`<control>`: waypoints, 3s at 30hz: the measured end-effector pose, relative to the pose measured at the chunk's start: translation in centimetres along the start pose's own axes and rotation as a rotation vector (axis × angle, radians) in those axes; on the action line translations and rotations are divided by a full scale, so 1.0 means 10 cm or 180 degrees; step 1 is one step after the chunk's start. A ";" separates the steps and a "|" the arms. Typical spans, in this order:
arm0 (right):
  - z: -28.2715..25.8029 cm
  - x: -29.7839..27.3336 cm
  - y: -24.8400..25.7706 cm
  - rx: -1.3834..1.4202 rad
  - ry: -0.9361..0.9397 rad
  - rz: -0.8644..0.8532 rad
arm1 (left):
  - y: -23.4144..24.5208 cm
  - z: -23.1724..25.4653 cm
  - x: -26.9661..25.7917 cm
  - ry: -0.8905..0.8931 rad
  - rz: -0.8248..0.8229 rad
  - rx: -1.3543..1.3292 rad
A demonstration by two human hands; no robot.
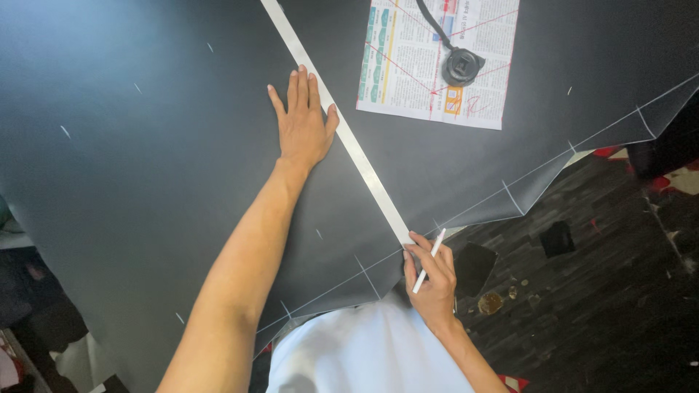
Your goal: The person uses a measuring tape and a white marker to draw straight lines on a large dark sheet of material laid on a table. They reference a printed pattern sheet, measure intervals, and draw both horizontal and vertical lines across the surface.
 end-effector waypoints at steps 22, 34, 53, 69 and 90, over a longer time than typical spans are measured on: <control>0.09 -0.04 -0.03 0.0020 -0.0178 -0.0027 | 0.28 0.01 0.07 0.0351 -0.1354 -0.0913; 0.07 -0.03 -0.05 -0.0045 -0.0152 -0.0034 | 0.26 -0.02 0.06 0.0374 -0.1345 -0.0992; 0.01 -0.06 -0.06 -0.0133 0.0009 -0.0027 | 0.19 0.00 0.12 0.0361 -0.1589 -0.0610; 0.60 0.49 -0.13 0.1086 -0.1639 -0.0623 | 0.11 0.09 0.18 0.0124 -0.1913 0.0161; 0.00 3.25 -2.72 0.1464 -0.0439 -0.1209 | 0.22 0.17 0.23 0.0380 -0.1972 0.0314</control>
Point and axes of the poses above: each hand's wrist, its own x-axis towards the middle knuckle, its own y-axis out of the back of the hand, z = x × y, the point moved 5 cm from there along x, towards the middle knuckle, and after that the axes turned 10 degrees about z, right-handed, at the moved point
